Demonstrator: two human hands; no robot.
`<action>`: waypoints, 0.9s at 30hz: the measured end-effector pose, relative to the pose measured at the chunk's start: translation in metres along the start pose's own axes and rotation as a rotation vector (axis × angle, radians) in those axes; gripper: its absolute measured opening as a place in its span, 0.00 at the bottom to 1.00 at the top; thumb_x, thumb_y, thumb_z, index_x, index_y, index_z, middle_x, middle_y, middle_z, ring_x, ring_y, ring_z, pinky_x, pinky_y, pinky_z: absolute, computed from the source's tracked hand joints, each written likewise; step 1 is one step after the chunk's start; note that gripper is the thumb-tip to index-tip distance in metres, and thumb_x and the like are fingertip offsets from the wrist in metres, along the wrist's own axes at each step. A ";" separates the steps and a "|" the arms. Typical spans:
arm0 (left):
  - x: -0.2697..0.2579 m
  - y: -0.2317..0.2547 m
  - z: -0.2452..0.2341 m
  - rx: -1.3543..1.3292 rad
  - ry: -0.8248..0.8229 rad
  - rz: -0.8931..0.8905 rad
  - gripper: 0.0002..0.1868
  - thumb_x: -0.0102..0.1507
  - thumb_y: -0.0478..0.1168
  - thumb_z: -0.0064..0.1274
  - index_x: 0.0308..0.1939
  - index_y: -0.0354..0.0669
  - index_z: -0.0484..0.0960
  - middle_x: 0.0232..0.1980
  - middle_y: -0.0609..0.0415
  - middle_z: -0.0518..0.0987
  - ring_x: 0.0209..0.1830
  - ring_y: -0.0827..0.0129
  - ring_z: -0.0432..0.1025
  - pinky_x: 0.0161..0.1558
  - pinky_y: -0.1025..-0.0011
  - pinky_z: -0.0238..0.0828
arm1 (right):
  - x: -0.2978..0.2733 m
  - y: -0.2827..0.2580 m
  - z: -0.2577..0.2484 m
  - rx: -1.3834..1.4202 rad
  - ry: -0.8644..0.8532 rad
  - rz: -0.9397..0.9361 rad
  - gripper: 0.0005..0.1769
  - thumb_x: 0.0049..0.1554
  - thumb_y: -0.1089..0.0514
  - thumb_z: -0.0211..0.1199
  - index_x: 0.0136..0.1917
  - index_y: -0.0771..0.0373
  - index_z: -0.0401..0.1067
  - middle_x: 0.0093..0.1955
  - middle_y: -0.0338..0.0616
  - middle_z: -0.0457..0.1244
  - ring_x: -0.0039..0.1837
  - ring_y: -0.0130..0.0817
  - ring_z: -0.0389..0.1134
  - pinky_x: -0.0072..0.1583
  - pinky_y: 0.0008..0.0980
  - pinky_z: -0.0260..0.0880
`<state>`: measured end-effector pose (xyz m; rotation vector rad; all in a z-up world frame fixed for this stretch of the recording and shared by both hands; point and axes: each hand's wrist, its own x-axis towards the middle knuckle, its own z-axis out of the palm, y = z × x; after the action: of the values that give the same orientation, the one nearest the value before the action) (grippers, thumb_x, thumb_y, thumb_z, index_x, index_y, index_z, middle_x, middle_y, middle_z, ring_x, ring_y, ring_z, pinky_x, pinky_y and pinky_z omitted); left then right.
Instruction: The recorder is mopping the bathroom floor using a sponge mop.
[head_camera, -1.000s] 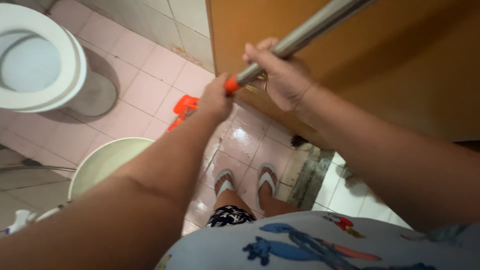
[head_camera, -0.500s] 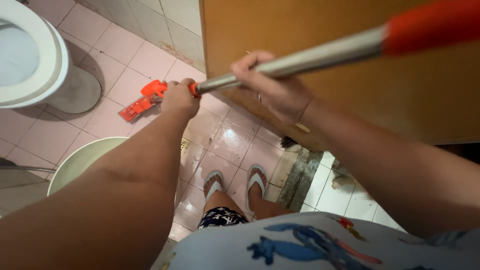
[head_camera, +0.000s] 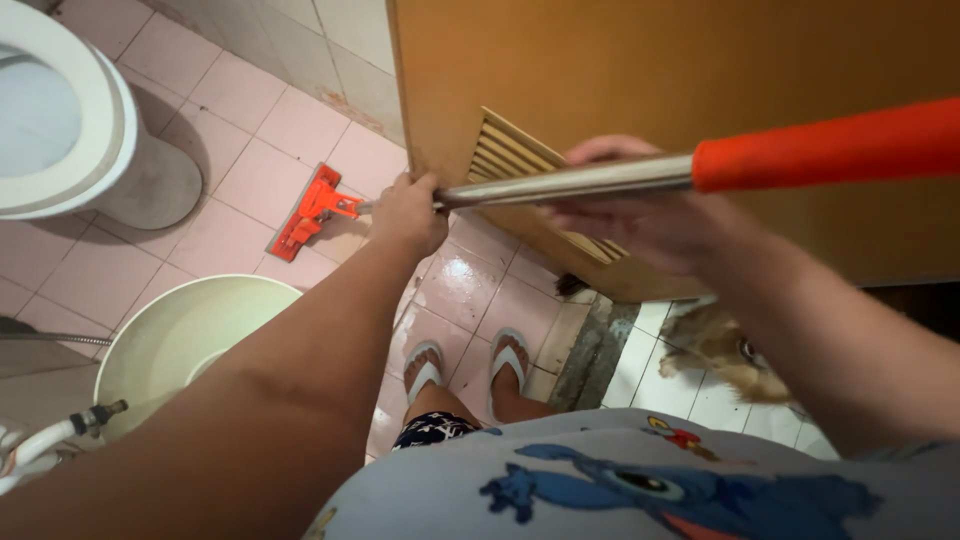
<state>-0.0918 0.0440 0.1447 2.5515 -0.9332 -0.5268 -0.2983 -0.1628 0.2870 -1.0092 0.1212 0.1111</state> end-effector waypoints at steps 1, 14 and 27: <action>-0.001 0.002 0.000 0.000 0.001 0.005 0.16 0.63 0.47 0.58 0.54 0.56 0.79 0.61 0.46 0.73 0.62 0.46 0.69 0.62 0.53 0.68 | -0.012 -0.013 0.000 -0.003 0.002 -0.004 0.11 0.71 0.62 0.60 0.65 0.67 0.70 0.58 0.59 0.67 0.64 0.46 0.71 0.68 0.43 0.73; -0.007 0.019 0.023 0.051 -0.146 -0.129 0.19 0.61 0.37 0.55 0.55 0.60 0.80 0.64 0.51 0.72 0.69 0.50 0.64 0.65 0.55 0.63 | -0.042 -0.079 0.003 -0.288 0.100 0.678 0.34 0.56 0.60 0.67 0.74 0.67 0.66 0.53 0.55 0.70 0.35 0.32 0.71 0.33 0.24 0.74; -0.019 0.026 0.013 0.080 -0.136 -0.217 0.15 0.62 0.37 0.54 0.52 0.62 0.81 0.65 0.55 0.71 0.68 0.47 0.62 0.64 0.57 0.67 | -0.027 -0.089 0.048 -0.594 0.023 0.836 0.35 0.46 0.64 0.69 0.68 0.67 0.68 0.45 0.53 0.70 0.38 0.36 0.71 0.39 0.33 0.75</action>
<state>-0.1254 0.0356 0.1501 2.7360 -0.7374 -0.7476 -0.3092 -0.1698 0.3914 -1.4973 0.5518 0.9420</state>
